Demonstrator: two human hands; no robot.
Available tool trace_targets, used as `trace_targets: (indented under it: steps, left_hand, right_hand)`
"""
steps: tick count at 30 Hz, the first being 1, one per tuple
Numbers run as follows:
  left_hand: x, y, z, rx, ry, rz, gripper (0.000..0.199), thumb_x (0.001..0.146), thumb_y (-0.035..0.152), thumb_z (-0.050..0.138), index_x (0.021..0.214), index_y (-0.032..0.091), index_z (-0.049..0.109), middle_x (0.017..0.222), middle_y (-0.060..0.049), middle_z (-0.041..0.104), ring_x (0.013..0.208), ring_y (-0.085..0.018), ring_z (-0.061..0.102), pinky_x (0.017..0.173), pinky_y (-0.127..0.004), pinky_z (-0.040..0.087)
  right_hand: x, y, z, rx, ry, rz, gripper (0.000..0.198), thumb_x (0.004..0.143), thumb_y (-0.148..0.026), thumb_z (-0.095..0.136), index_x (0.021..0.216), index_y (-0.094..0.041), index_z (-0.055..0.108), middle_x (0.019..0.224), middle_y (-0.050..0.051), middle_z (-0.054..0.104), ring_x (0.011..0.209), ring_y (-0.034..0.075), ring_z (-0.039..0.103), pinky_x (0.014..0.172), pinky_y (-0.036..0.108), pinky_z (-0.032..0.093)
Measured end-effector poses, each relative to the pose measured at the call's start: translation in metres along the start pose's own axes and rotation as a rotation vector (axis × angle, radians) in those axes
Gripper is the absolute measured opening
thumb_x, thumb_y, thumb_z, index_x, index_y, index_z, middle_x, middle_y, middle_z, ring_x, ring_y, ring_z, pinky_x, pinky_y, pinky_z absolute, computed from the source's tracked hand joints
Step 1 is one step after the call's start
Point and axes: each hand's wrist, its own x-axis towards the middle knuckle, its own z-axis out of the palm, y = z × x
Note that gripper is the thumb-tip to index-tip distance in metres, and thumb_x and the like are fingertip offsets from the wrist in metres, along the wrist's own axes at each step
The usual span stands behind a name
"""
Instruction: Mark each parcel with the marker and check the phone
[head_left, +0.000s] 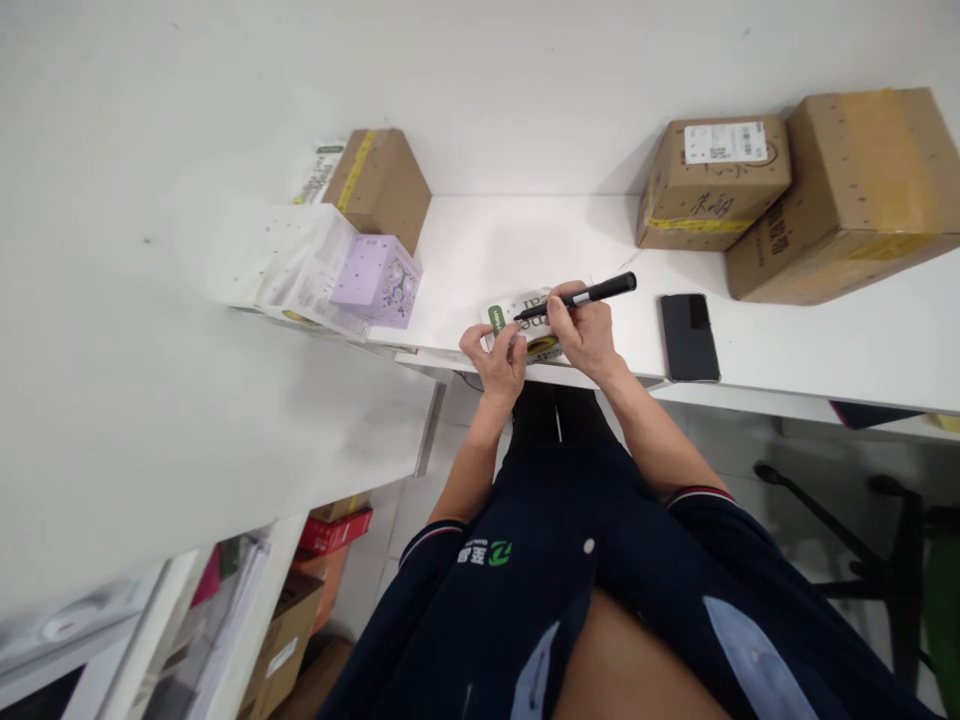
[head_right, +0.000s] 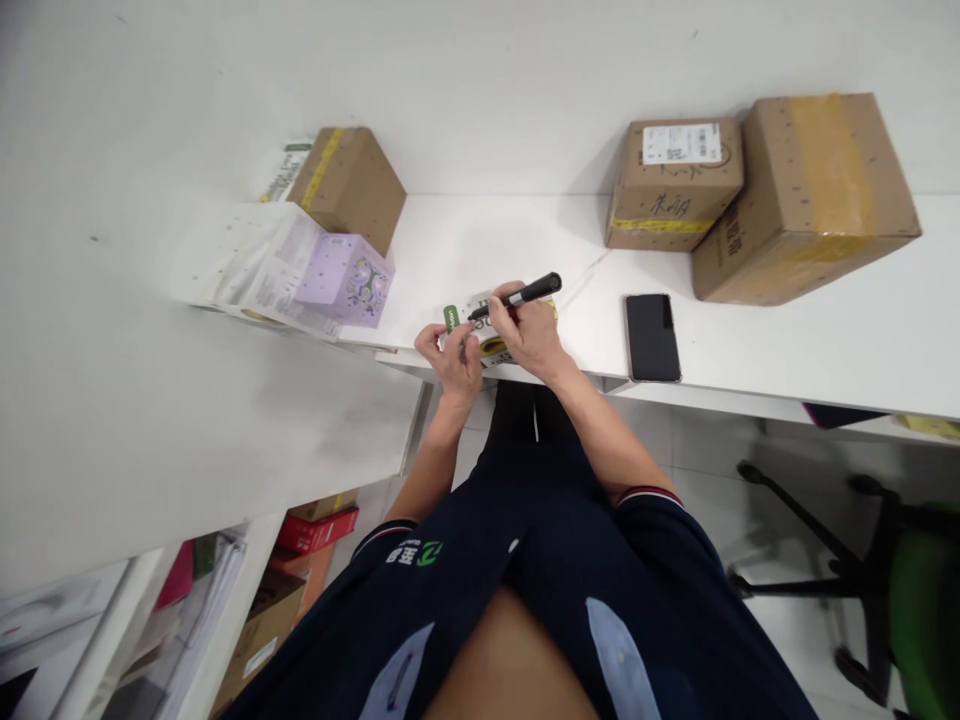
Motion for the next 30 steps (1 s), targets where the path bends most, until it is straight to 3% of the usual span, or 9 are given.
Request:
trace_targets:
  steps: [4, 8, 11, 13, 15, 18, 21, 27, 30]
  left_hand:
    - [0.000, 0.000, 0.000, 0.012, -0.065, -0.066, 0.049, 0.098, 0.056, 0.041, 0.098, 0.020, 0.073, 0.106, -0.011, 0.041, 0.109, -0.026, 0.044, 0.103, -0.044, 0.042]
    - [0.000, 0.000, 0.000, -0.015, -0.022, -0.045, 0.047, 0.098, 0.054, 0.042, 0.097, 0.020, 0.073, 0.106, -0.011, 0.041, 0.108, -0.025, 0.045, 0.100, -0.042, 0.044]
    - [-0.001, -0.001, 0.001, -0.008, -0.046, -0.061, 0.045, 0.098, 0.054, 0.043, 0.098, 0.020, 0.073, 0.106, -0.011, 0.041, 0.109, -0.025, 0.045, 0.100, -0.043, 0.044]
    - [-0.001, -0.002, 0.001, -0.019, -0.064, -0.068, 0.045, 0.097, 0.054, 0.043, 0.099, 0.019, 0.073, 0.107, -0.012, 0.041, 0.109, -0.025, 0.045, 0.101, -0.043, 0.043]
    - [0.000, -0.004, 0.002, -0.047, -0.047, -0.055, 0.044, 0.097, 0.053, 0.044, 0.100, 0.019, 0.072, 0.107, -0.012, 0.041, 0.109, -0.025, 0.045, 0.102, -0.043, 0.042]
    - [0.000, -0.005, 0.002, -0.043, -0.041, -0.054, 0.040, 0.097, 0.049, 0.046, 0.101, 0.018, 0.072, 0.108, -0.012, 0.041, 0.110, -0.025, 0.046, 0.103, -0.043, 0.042]
    - [0.000, -0.004, 0.001, -0.020, -0.055, -0.076, 0.036, 0.097, 0.045, 0.048, 0.101, 0.018, 0.072, 0.110, -0.012, 0.042, 0.110, -0.024, 0.045, 0.103, -0.043, 0.043]
    - [0.001, -0.001, -0.001, -0.032, -0.023, -0.035, 0.039, 0.098, 0.045, 0.045, 0.102, 0.018, 0.072, 0.109, -0.012, 0.042, 0.111, -0.024, 0.045, 0.101, -0.042, 0.046]
    - [0.002, 0.000, -0.001, -0.039, -0.012, -0.013, 0.038, 0.099, 0.044, 0.045, 0.102, 0.017, 0.073, 0.109, -0.012, 0.043, 0.110, -0.024, 0.046, 0.100, -0.041, 0.046]
  right_hand:
    - [-0.002, 0.001, 0.002, 0.104, 0.059, 0.037, 0.049, 0.096, -0.065, 0.042, 0.081, -0.021, 0.059, 0.066, -0.001, 0.062, 0.056, 0.012, 0.059, 0.056, 0.028, 0.045]
    - [-0.009, 0.011, -0.002, 0.245, 0.285, 0.141, 0.046, 0.098, -0.066, 0.036, 0.099, -0.025, 0.057, 0.062, -0.004, 0.054, 0.048, 0.011, 0.053, 0.047, 0.026, 0.042]
    - [-0.020, 0.032, -0.020, 0.200, 0.469, 0.162, 0.046, 0.100, -0.063, 0.030, 0.116, -0.027, 0.054, 0.072, -0.002, 0.057, 0.050, 0.011, 0.054, 0.049, 0.027, 0.044]
    - [-0.031, 0.049, -0.039, 0.086, 0.520, 0.173, 0.043, 0.100, -0.057, 0.034, 0.124, -0.027, 0.053, 0.087, 0.002, 0.063, 0.058, 0.013, 0.057, 0.055, 0.029, 0.049]
    - [-0.042, 0.066, -0.058, -0.153, 0.397, 0.179, 0.039, 0.099, -0.045, 0.040, 0.127, -0.025, 0.056, 0.107, 0.009, 0.065, 0.080, 0.018, 0.063, 0.070, 0.035, 0.054]
    - [-0.053, 0.082, -0.076, -0.615, -0.046, 0.192, 0.047, 0.091, -0.021, 0.046, 0.136, -0.019, 0.058, 0.132, 0.015, 0.060, 0.114, 0.029, 0.056, 0.095, 0.045, 0.048]
    - [-0.055, 0.090, -0.075, -0.900, -0.327, 0.219, 0.057, 0.089, -0.010, 0.041, 0.145, -0.018, 0.051, 0.143, 0.017, 0.054, 0.122, 0.034, 0.045, 0.096, 0.049, 0.042]
    - [-0.048, 0.095, -0.058, -1.039, -0.466, 0.182, 0.055, 0.094, -0.011, 0.035, 0.145, -0.024, 0.051, 0.141, 0.015, 0.056, 0.123, 0.035, 0.039, 0.095, 0.047, 0.038]
    - [-0.051, 0.094, -0.064, -1.008, -0.393, 0.237, 0.055, 0.095, -0.014, 0.035, 0.148, -0.027, 0.049, 0.144, 0.016, 0.052, 0.124, 0.036, 0.039, 0.095, 0.049, 0.040]
